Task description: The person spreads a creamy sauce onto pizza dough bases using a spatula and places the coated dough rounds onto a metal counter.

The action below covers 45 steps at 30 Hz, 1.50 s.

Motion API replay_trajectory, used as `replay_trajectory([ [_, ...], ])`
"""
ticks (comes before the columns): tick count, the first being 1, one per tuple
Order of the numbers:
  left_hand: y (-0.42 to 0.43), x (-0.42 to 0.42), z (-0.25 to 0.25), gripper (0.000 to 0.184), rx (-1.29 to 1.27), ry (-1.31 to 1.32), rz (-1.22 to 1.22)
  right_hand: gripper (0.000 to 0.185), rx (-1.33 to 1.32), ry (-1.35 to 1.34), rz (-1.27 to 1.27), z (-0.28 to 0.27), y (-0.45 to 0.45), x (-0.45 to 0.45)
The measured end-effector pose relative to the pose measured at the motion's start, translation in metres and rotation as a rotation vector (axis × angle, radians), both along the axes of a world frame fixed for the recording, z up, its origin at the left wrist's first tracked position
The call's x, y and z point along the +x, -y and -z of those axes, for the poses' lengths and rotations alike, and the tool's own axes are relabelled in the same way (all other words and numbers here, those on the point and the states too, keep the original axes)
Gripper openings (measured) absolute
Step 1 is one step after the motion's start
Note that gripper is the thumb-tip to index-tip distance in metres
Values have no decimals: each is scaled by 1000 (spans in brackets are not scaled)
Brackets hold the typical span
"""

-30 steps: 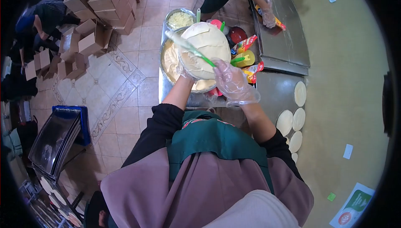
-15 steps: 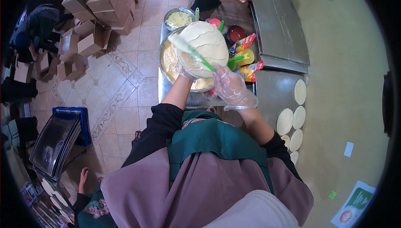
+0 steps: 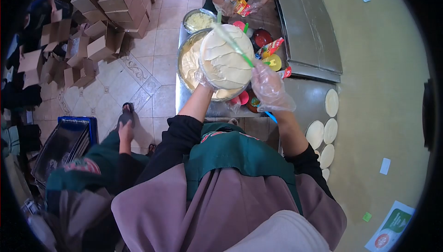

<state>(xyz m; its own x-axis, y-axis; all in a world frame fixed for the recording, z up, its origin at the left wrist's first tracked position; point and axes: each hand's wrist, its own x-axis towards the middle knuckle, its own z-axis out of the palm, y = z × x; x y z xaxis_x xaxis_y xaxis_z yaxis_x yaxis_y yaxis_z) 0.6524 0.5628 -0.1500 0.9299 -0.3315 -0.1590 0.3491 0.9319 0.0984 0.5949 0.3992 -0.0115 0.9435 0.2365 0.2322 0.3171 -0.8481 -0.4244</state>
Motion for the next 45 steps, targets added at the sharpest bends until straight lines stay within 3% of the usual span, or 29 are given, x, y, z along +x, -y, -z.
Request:
replay_trajectory([
  [5, -1, -7, 1, 65, -9, 4, 13, 22, -52, 6, -338, -11, -3, -9],
  [8, -2, -1, 0, 65, -17, 7, 7, 24, 65, 35, -172, -17, 2, -9],
  [13, -6, -9, 0, 65, -30, 14, 12, 24, 33, 55, 54, -7, 21, 2],
  [15, -5, -10, 0, 64, -34, 13, 20, 23, -114, 88, -4, -7, 15, 1],
  [21, -3, -7, 2, 64, -45, 8, 40, 15, -50, 120, -331, -26, 4, -9],
  [24, -3, -14, 3, 64, -52, 9, 38, 24, 56, 142, -259, -30, 10, -7],
  [28, -3, -11, 2, 64, -65, 12, 41, 23, -29, 71, -82, -22, 16, 0],
  [30, 0, -11, 3, 64, -71, 13, 43, 21, -177, 84, -126, -12, 14, -4],
  [38, 2, -19, 6, 64, -94, 9, 53, 21, -94, -81, -459, -10, 16, -27],
  [40, -1, -13, 6, 64, -102, 6, 49, 21, 181, -208, -256, -20, 20, -26],
  [41, 4, -13, 7, 64, -106, 6, 47, 21, 179, -210, -260, -20, 23, -23],
  [43, 3, -11, 8, 64, -116, 5, 44, 22, 129, -256, 48, -19, 31, -14],
  [45, 4, -12, 8, 64, -126, 7, 44, 22, 113, -122, 32, -2, 40, -11],
])
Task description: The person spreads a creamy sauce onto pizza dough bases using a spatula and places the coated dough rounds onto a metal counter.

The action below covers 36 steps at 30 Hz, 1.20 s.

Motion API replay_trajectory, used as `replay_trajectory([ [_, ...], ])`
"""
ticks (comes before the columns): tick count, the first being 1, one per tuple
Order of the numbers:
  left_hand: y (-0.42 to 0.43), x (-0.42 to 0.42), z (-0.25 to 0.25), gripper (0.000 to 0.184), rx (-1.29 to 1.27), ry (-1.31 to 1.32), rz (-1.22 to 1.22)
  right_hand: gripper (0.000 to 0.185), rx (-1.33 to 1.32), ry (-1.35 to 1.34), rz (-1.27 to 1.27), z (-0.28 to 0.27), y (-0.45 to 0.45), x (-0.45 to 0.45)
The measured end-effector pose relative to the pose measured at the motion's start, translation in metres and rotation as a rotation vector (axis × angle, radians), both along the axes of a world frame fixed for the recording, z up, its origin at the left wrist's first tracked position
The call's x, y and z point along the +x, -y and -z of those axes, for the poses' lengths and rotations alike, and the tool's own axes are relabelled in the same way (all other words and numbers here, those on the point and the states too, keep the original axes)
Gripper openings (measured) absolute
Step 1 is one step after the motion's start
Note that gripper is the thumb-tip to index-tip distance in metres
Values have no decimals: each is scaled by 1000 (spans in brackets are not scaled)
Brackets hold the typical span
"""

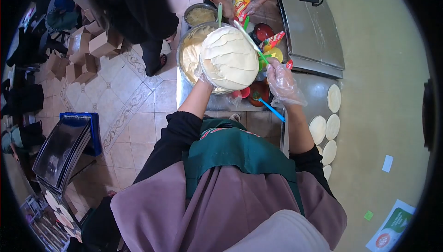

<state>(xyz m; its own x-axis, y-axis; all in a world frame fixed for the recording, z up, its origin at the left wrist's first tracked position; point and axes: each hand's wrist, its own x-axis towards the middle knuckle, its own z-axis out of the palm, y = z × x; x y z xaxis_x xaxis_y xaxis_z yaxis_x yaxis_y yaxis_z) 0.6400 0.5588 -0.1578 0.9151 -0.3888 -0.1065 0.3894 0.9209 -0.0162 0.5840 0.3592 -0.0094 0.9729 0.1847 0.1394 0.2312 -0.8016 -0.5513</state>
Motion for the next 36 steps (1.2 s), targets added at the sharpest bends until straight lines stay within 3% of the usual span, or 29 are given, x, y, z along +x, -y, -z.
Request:
replay_trajectory([
  [6, 0, -2, 4, 64, -26, -6, -6, 18, -115, 38, -228, 5, -16, -23],
  [9, -5, 2, 5, 64, -39, -7, -8, 21, -92, 133, -510, 6, -14, -27],
  [12, -8, 4, 7, 64, -51, -7, -16, 17, 30, 111, -401, -7, -17, -18],
  [16, -10, 11, 7, 64, -66, 0, -11, 16, -34, 62, -197, -22, -4, 10],
  [18, -7, 9, 5, 64, -71, 5, -6, 24, -146, 67, -227, -26, 8, 28],
  [24, -9, 14, 4, 64, -86, 11, 11, 25, -309, -20, -266, -67, 17, 64],
  [26, -9, 14, 4, 64, -90, 13, 20, 24, -432, -159, -273, -84, 16, 74],
  [31, -8, 8, -2, 64, -100, 32, 32, 25, -580, -160, -394, -96, 15, 89],
  [33, -10, 4, -16, 64, -98, 74, 27, 24, -637, -201, -482, -104, 6, 89],
  [35, -15, -1, -46, 64, -82, 191, -2, 17, -535, -25, -661, -93, 11, 95],
  [36, -14, -2, -62, 64, -73, 253, -19, 14, -623, -50, -639, -102, 1, 91],
])
